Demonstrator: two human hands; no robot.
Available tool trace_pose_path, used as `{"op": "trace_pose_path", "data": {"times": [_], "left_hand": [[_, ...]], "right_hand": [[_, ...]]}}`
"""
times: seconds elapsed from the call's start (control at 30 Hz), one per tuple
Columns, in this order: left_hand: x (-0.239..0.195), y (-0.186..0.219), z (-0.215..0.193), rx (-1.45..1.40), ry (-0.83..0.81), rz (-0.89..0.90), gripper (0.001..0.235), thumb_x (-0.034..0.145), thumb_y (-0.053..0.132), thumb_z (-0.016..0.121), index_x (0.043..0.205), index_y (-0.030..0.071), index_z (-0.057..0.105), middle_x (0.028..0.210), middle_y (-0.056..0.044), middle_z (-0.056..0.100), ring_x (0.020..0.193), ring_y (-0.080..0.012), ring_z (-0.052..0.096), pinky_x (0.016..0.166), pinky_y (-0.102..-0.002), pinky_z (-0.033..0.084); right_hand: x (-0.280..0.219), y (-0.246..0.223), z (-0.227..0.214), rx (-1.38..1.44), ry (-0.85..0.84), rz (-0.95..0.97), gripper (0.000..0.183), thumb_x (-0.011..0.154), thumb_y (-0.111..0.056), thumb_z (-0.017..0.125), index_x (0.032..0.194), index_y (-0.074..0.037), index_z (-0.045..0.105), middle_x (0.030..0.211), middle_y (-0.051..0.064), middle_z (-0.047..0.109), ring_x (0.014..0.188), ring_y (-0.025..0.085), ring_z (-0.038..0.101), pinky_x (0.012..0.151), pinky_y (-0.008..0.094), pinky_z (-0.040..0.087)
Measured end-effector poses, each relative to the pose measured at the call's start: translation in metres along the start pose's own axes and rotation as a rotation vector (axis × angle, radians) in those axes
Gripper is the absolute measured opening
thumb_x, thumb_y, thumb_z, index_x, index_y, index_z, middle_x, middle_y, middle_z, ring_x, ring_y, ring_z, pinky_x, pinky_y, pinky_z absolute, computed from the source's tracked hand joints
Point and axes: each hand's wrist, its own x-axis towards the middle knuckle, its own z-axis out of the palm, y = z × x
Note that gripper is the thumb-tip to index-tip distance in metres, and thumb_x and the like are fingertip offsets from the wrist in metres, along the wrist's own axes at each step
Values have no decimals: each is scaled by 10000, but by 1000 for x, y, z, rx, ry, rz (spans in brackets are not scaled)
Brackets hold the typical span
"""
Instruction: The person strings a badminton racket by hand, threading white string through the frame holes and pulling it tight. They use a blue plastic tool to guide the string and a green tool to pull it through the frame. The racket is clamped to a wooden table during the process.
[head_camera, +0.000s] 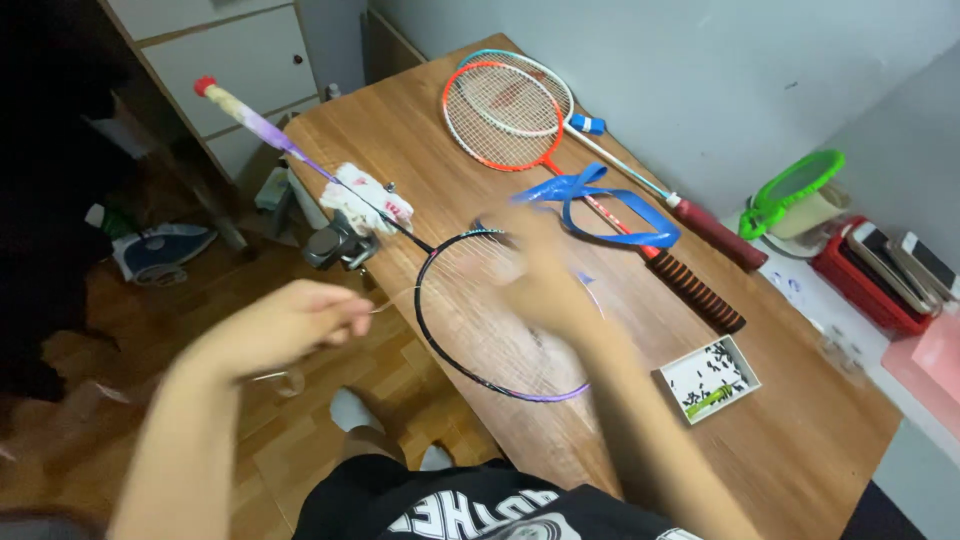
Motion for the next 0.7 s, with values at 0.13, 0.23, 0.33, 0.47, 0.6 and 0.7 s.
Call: {"op": "trace_pose_path", "data": {"times": [0.13,0.23,0.33,0.47,0.6,0.7], "left_hand": [[29,-7,18,39,-108,181,327,1007,294,550,799,70,664,622,85,516,570,-47,420,499,-242,369],[3,0,14,21,-76,137,324,999,306,555,804,81,685,606,74,506,546,-60,390,496,-245,334],[-16,-3,-2,3,-57,30,332,995,325,546,802,92,682,581,69,461,521,-67,352,482,-252,295],[-30,-35,-23,-136,-55,-84,352,1019,349,539,810,90,653,559,74,381,496,-77,289,460,-263,235],[-15,-27,-10,-171,-40,-107,352,1022,349,546,812,83,641,559,68,385,490,-83,267,452,-269,209],[10,-7,13,-32,-31,-86,329,1015,339,563,821,96,671,586,69,454,507,-72,313,467,-261,236]], "right_hand": [[-10,-56,49,200,-496,-10,330,883,-185,714,1167,-31,645,1121,163,741,1066,313,707,904,398,540],[-5,23,47,385,-558,46,418,748,9,568,1150,-34,673,1090,128,771,1035,255,721,896,360,550],[1,104,-10,596,-197,299,353,824,42,539,1131,-33,696,979,89,682,887,222,583,768,344,453],[-12,216,-104,-29,717,311,256,1000,-87,542,996,20,775,902,173,719,872,279,603,751,438,466],[-7,117,-89,-210,550,761,274,1096,-220,576,1050,-2,734,908,190,683,840,283,634,818,395,488],[-1,56,-33,-318,355,95,296,884,-60,652,1160,-71,757,1179,139,757,1139,303,674,1044,439,473]]}}
